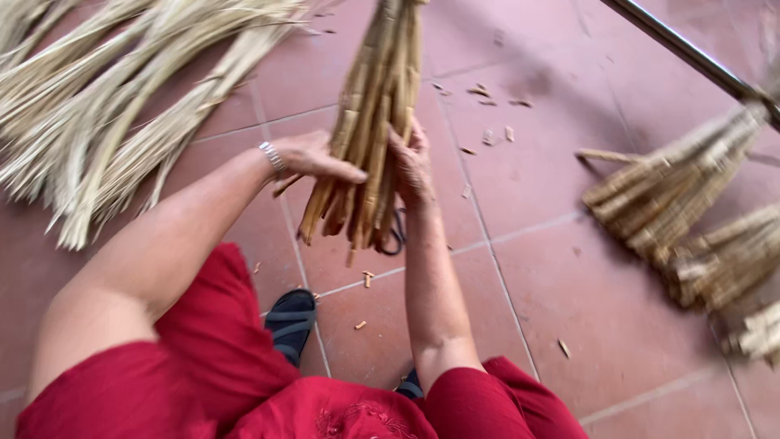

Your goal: The person gathers dried plant stalks on a tiled floor, trims their ends with scissors, and ties them into bundles using strips of the same material. The person places the finished bundles on a metal rack.

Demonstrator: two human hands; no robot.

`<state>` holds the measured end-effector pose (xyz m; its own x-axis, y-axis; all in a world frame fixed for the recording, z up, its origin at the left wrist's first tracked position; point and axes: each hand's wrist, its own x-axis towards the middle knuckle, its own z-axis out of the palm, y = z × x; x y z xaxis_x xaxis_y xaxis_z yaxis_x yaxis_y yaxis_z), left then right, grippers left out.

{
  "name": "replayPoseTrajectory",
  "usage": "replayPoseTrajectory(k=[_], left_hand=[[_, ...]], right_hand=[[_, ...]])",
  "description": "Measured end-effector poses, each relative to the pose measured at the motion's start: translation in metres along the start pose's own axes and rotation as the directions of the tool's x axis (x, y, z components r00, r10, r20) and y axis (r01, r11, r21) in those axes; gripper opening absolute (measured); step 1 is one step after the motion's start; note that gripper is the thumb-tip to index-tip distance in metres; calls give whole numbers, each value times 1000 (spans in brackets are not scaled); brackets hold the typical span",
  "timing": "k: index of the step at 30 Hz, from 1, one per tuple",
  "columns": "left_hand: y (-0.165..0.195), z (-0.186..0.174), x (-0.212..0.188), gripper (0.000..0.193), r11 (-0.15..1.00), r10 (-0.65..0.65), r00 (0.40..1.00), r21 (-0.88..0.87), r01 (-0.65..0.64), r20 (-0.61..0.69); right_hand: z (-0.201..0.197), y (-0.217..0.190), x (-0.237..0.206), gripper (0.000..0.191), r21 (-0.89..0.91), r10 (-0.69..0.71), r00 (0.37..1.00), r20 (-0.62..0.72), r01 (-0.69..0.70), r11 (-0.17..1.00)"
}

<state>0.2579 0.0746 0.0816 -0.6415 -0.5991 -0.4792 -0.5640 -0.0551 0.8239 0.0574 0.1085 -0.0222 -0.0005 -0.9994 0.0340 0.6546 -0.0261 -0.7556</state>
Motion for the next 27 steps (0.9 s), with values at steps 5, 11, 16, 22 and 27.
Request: replayPoseTrajectory(k=[5,11,16,22,27], left_hand=[[-11,24,16,55,974,-38,999,-223,43,26],[-23,71,59,49,955,-85,993,-291,57,-84],[3,112,132,40,955,168,952,-198,-222,-255],[107,162,227,39,901,213,960,-343,-265,-182],[160,195,311,64,907,348,932,-215,-363,-104]], right_hand=[[-24,11,8,40,106,-184,974,-130,198,974],[-64,-14,13,46,71,-202,894,-401,250,966],[-104,-72,3,51,-131,-359,792,-494,340,931],[-167,-153,-29,68,-395,-438,497,-750,195,898],[-235,-163,-33,59,-384,-420,521,-743,181,905]])
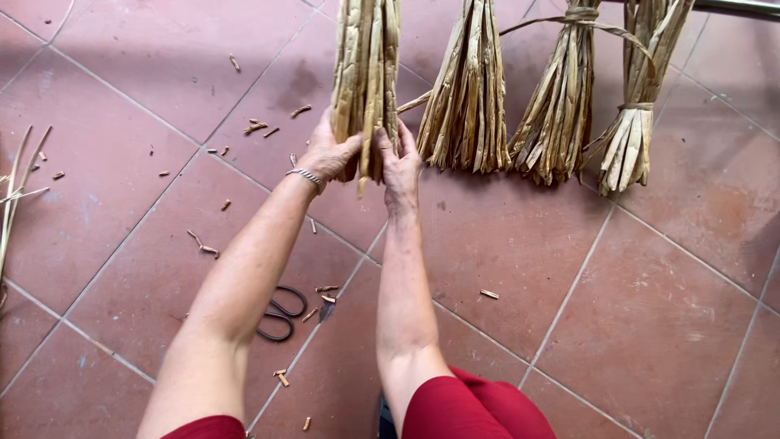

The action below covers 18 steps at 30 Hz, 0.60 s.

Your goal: The person gathers dried plant stalks on a tiled floor, trims their ends with scissors, and ties them into bundles using strips of the same material. The person places the finished bundles on a metal rack.

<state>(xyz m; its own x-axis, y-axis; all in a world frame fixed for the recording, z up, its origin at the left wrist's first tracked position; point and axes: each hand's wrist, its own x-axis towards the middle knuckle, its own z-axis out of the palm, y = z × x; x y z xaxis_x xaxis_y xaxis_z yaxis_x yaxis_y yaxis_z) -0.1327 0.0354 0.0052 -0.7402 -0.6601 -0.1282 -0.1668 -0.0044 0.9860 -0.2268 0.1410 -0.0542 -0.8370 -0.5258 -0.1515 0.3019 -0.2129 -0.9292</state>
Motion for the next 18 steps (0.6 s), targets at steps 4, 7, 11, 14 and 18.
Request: replayPoseTrajectory(k=[4,7,11,14,18], left_hand=[[-43,0,-10,94,814,141,988,561,-149,58],[-83,-26,-51,72,819,-92,984,574,-13,152],[-107,-75,-120,59,805,-237,960,583,110,146],[-103,-115,-168,52,762,-363,924,608,222,117],[-86,-165,-224,51,710,-421,899,660,244,120]], right_hand=[[-19,29,39,48,-156,-72,959,-274,29,987],[-30,45,46,42,-197,-138,947,-292,81,977],[-35,50,49,35,-349,-305,869,-389,168,922],[-39,43,47,42,-557,-259,864,-432,-29,830],[-45,24,34,59,-925,-540,804,-247,-29,380]])
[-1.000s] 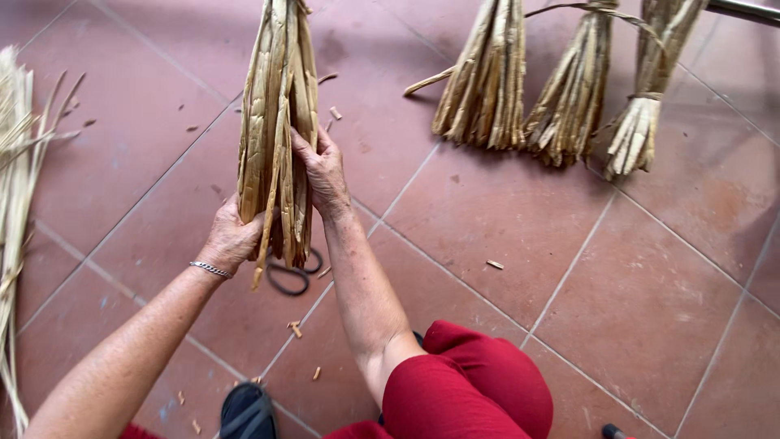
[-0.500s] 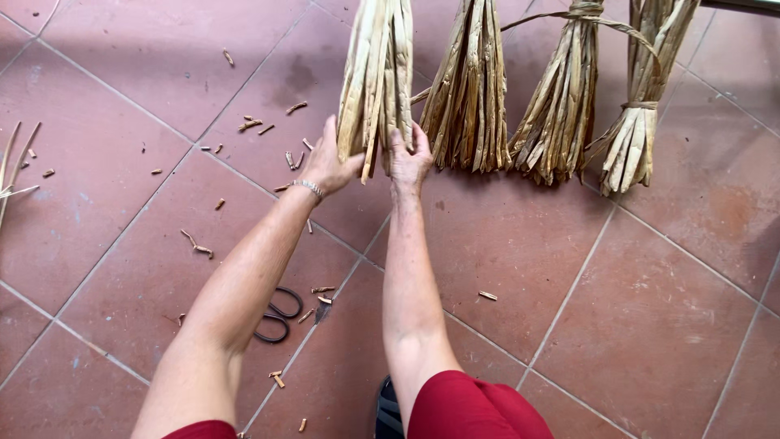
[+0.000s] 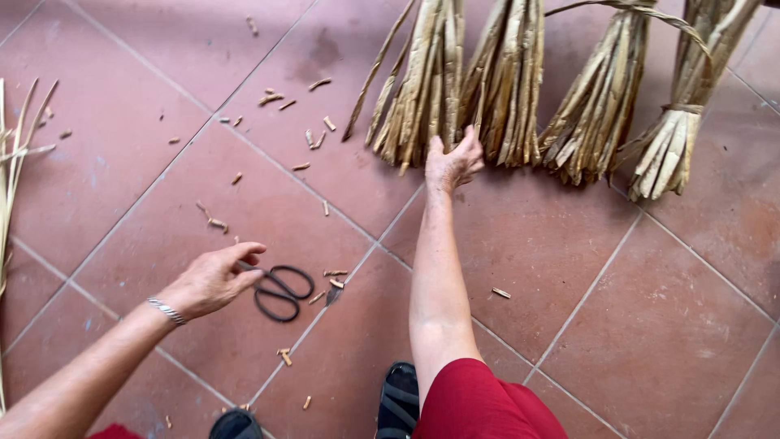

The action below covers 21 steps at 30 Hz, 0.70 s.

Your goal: The person gathers dried plant stalks on a tiled floor, trims their ends with scissors, and ties them into bundles using strips of the same material. The person places the finished bundles on a metal rack.

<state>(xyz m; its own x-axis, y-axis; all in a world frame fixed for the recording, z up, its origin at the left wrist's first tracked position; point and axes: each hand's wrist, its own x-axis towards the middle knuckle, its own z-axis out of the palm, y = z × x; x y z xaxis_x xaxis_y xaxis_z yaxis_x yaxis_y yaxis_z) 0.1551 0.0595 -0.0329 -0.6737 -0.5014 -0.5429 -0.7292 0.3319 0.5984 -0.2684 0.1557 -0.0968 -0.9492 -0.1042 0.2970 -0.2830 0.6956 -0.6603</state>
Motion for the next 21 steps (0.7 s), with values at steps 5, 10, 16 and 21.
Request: replayPoseTrajectory(k=[5,10,16,21], left_hand=[[-43,-17,-56,45,997,-56,990,50,62,-128],[-91,-22,-83,45,985,28,984,171,3,-174],[-113,-23,-107,50,965,-181,969,157,208,-170],[-103,-20,-116,51,965,-132,973,198,170,-189]], right_hand=[[-10,-31,-47,22,475,-356,916,185,234,848],[-14,-57,-145,21,389,-391,-24,920,180,903],[-25,-13,-268,58,501,-380,-359,852,770,395],[-14,1,-273,47,440,-330,-326,886,817,374]])
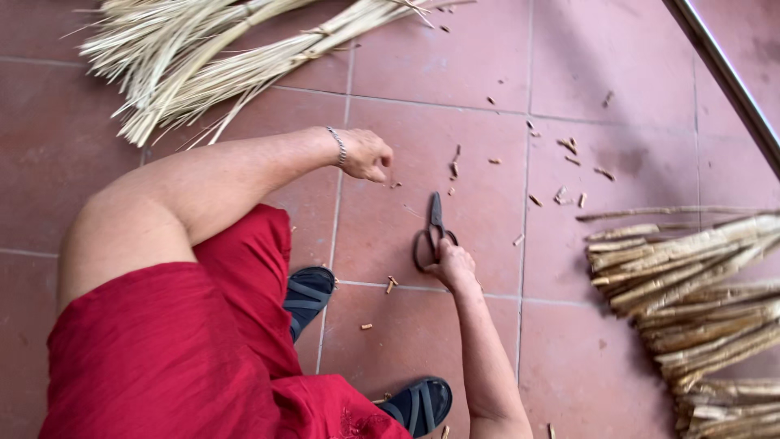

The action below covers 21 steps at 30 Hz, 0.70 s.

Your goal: The person gathers dried plant stalks on a tiled floor, trims their ends with scissors, and ties them into bundles using strips of the same material. The person places the finished bundles on a metal rack.

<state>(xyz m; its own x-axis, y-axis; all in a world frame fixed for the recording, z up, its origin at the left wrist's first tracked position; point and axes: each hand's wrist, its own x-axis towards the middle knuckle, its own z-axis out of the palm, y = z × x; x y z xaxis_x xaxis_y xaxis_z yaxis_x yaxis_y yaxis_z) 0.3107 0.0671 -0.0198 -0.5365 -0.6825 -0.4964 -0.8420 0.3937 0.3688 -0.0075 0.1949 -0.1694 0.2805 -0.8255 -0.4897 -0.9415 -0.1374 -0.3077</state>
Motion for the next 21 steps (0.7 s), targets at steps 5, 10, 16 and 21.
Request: replayPoseTrajectory(k=[5,10,16,21], left_hand=[[-2,13,-17,50,999,-28,999,36,28,15],[-49,51,-66,44,995,-70,995,73,65,67],[-166,44,-142,101,762,-647,758,87,642,81],[-222,46,-177,168,531,-846,507,-185,827,-162]], right_hand=[[-15,-1,6,41,65,139,990,-7,-138,988],[-18,-21,16,31,23,171,985,9,-172,985],[-27,-45,26,23,474,219,971,94,-237,848],[-37,-50,35,28,720,172,980,105,-194,667]])
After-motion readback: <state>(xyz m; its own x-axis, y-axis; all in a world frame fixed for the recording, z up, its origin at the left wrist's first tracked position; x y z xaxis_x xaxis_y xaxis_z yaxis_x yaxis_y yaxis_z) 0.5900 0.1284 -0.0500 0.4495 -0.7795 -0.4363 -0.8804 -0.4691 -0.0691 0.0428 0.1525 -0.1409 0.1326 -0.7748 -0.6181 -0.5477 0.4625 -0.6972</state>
